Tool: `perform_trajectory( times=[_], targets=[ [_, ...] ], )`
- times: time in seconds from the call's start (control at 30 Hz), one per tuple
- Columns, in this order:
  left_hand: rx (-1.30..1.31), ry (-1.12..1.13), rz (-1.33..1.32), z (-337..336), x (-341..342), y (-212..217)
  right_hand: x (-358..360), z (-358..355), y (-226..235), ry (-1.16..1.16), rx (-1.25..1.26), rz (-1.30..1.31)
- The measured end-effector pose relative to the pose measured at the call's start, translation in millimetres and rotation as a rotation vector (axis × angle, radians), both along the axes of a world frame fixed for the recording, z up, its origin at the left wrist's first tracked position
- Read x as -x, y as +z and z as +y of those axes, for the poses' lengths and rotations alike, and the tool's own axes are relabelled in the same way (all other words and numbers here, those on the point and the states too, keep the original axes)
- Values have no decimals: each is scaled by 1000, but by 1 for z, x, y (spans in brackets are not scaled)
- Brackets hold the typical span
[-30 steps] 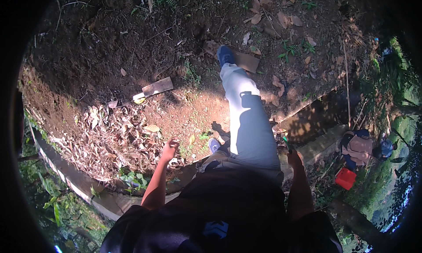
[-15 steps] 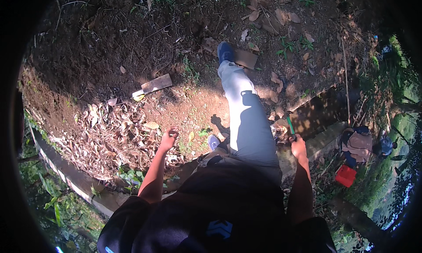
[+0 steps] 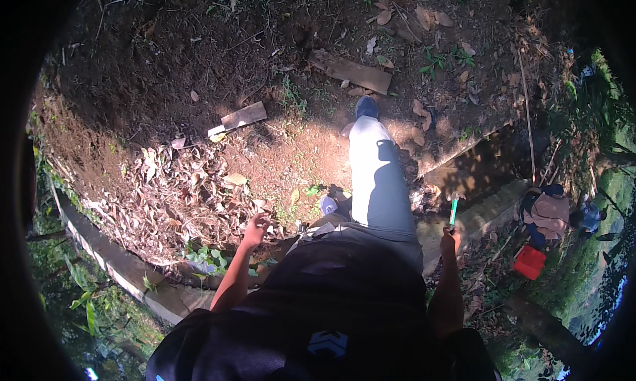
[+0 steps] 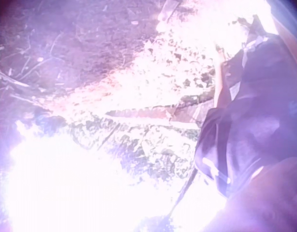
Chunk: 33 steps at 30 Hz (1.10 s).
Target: The person uses a hammer to split a piece of wood on the ground. They repeatedly strike the wood with the hammer, repositioning it as needed, and eventually split it into smaller pieces.
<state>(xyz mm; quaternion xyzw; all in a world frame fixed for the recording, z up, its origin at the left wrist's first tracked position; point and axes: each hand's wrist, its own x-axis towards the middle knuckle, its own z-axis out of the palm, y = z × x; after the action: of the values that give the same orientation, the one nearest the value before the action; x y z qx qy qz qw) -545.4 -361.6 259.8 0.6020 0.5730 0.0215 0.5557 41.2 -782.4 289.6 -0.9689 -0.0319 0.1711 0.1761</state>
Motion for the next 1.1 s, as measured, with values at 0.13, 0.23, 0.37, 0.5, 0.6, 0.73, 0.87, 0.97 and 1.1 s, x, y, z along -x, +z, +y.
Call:
perform_trajectory(
  times=[0.13,0.23,0.37,0.5,0.6,0.73,0.87,0.97,1.1],
  targets=[
    [84,141,-20,-12,24,7,15,12,-10,271,198,-47],
    [8,62,-45,-6,-17,24,-23,-49,-19,480,182,-124],
    [-61,-77,4,33,4,13,-17,28,-25,372,99,77],
    [156,12,-146,64,-32,-9,-40,74,-12,173,-114,437],
    [204,-15,-58,78,-89,12,-38,94,9,342,-94,166],
    [100,52,-143,85,-121,12,-19,146,44,330,-221,235],
    [62,-103,-69,102,-150,5,-7,177,98,281,-455,368],
    [154,-37,-17,111,-159,14,9,209,141,-129,-576,773],
    [121,-64,-51,121,-158,-15,12,240,160,-623,-1019,1290]
  ],
)
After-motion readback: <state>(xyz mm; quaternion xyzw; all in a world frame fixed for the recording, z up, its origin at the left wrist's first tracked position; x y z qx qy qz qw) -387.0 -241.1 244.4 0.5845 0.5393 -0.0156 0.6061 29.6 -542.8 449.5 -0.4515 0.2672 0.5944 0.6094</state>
